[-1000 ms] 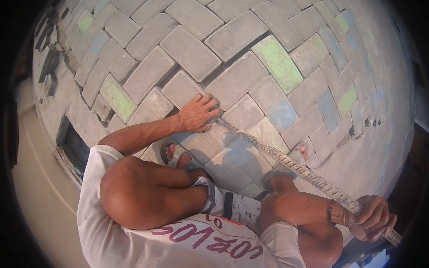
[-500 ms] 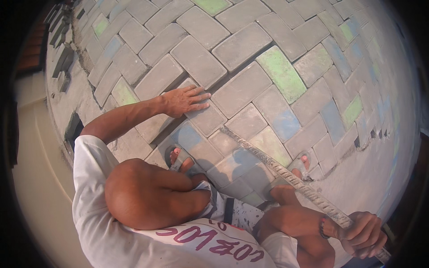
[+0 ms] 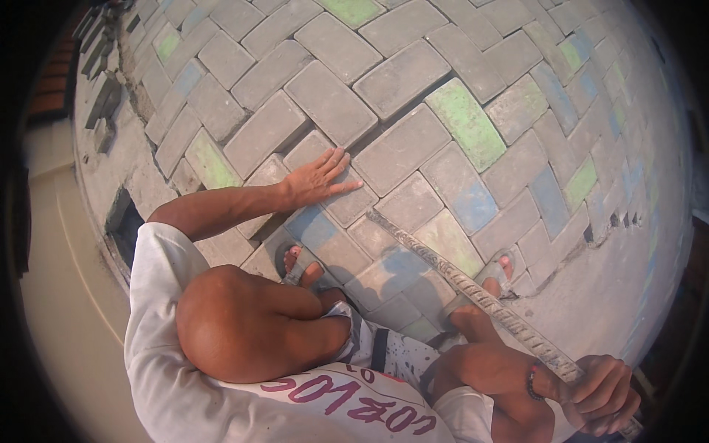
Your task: The person squats on a partially paved floor and uses a long metal rod to tap and adjust rectangular paving stones into a herringbone pattern. The person repeatedly taps individual stones to settle them and aligns them with adjacent stones.
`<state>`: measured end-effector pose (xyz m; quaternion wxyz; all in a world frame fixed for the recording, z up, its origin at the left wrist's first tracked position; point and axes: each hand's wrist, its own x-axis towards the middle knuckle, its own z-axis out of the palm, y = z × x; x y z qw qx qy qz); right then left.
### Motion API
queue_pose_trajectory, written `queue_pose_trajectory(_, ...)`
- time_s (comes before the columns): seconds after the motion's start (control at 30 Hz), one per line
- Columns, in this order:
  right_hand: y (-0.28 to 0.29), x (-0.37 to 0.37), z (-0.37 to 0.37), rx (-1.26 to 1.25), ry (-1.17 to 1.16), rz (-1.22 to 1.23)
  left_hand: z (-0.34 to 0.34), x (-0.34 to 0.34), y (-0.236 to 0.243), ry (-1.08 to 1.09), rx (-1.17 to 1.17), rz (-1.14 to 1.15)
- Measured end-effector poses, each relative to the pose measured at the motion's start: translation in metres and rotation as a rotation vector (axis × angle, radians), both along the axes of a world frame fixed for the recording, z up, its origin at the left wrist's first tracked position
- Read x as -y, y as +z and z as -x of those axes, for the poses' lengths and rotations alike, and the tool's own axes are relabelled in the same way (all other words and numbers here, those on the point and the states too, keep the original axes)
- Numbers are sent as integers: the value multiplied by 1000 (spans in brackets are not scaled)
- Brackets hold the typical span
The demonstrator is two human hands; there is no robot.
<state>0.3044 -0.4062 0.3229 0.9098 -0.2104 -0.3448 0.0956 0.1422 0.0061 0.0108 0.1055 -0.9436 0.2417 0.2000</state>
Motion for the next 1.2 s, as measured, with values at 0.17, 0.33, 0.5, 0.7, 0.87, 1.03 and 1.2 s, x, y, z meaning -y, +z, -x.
queue_pose_trajectory(0.17, 6, -32, 4, -66, 486, -431, -7, -14, -12, -90, 51, 165)
queue_pose_trajectory(0.33, 18, -5, 6, 45, -181, 228, -11, -21, 0, -129, 51, 179)
queue_pose_trajectory(0.5, 31, -12, 1, 118, -408, 295, -9, -23, -3, -113, 57, 250)
queue_pose_trajectory(0.7, 38, -14, -5, 385, -791, 469, -6, -27, -13, -103, 169, 435)
queue_pose_trajectory(0.87, 43, -17, -17, 767, -1217, 646, -8, -23, -11, -82, 144, 395)
queue_pose_trajectory(1.03, 42, -19, -25, 1031, -1385, 679, -4, -20, -10, -73, 45, 324)
queue_pose_trajectory(1.2, 53, 7, -44, 820, -1381, 565, -1, -27, -7, -74, 59, 292)
